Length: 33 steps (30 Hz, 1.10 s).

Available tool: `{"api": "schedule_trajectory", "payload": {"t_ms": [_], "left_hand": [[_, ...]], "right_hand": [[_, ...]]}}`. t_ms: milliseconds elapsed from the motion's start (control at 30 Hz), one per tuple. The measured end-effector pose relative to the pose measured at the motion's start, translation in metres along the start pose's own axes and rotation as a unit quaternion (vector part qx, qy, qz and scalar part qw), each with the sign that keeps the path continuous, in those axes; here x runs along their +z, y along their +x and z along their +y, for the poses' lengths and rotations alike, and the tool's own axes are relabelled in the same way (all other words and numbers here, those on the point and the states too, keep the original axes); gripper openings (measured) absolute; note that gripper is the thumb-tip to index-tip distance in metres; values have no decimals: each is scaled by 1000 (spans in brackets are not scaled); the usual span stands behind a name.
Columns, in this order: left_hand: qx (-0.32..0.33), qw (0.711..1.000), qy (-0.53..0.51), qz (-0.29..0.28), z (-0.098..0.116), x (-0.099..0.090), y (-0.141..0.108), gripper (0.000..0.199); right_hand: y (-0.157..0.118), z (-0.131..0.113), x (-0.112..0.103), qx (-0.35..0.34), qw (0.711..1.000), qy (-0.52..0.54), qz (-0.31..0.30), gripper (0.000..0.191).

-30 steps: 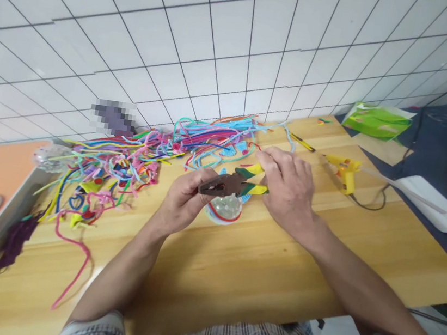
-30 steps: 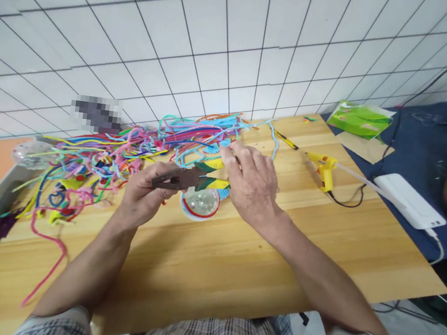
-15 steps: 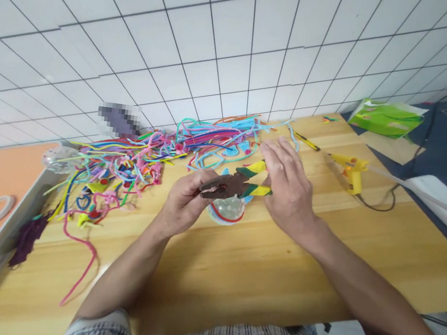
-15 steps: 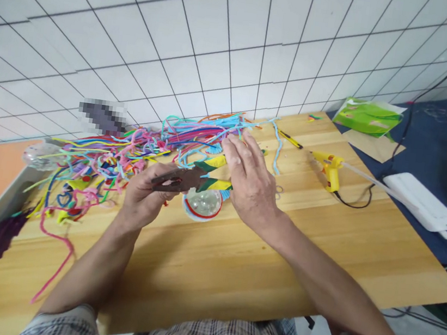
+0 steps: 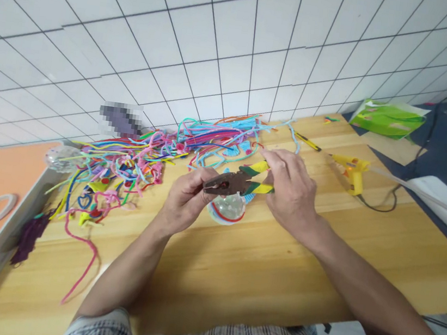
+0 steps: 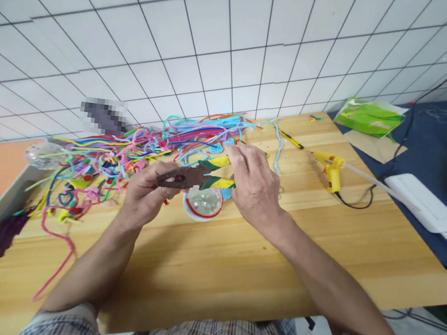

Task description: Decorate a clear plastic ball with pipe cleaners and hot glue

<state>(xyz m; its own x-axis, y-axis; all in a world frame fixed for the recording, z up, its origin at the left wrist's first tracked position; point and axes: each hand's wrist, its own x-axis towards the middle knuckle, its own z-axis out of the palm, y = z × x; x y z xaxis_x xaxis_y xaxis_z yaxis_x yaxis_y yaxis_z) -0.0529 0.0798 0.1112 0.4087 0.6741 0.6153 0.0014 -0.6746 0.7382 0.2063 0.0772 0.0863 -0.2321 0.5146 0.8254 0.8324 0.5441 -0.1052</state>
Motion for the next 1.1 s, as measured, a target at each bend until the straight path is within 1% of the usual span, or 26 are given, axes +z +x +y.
{"api": "schedule_trajectory", "payload": {"t_ms": [100, 233, 367, 533, 667, 767, 900, 1000, 1100], "left_hand": [[-9, 1000, 12, -5, 3, -1, 1, 24], [-36, 999, 22, 7, 6, 0, 2, 33], [-55, 998, 11, 7, 8, 1, 4, 33], [-91, 995, 26, 12, 9, 1, 4, 39], [-117, 993, 20, 23, 7, 1, 1, 38], [-128, 991, 24, 30, 7, 0, -1, 35], [-106, 993, 41, 17, 11, -1, -1, 31], [-87, 995, 36, 15, 17, 1, 1, 25], [-82, 996, 34, 12, 22, 5, 3, 26]], "right_hand": [[0, 0, -3, 1, 999, -24, -23, 63], [1, -1, -6, 0, 999, -30, -45, 61], [2, 2, -6, 11, 998, -32, -53, 56], [1, 5, -4, 23, 997, -26, -67, 37], [-1, 7, 2, 7, 997, -22, -74, 23], [-3, 9, 9, -11, 995, 17, -94, 15], [-8, 10, 13, -14, 987, 96, -129, 17], [-12, 10, 15, -3, 980, 145, -134, 18], [-16, 11, 20, 12, 978, 167, -127, 18]]}}
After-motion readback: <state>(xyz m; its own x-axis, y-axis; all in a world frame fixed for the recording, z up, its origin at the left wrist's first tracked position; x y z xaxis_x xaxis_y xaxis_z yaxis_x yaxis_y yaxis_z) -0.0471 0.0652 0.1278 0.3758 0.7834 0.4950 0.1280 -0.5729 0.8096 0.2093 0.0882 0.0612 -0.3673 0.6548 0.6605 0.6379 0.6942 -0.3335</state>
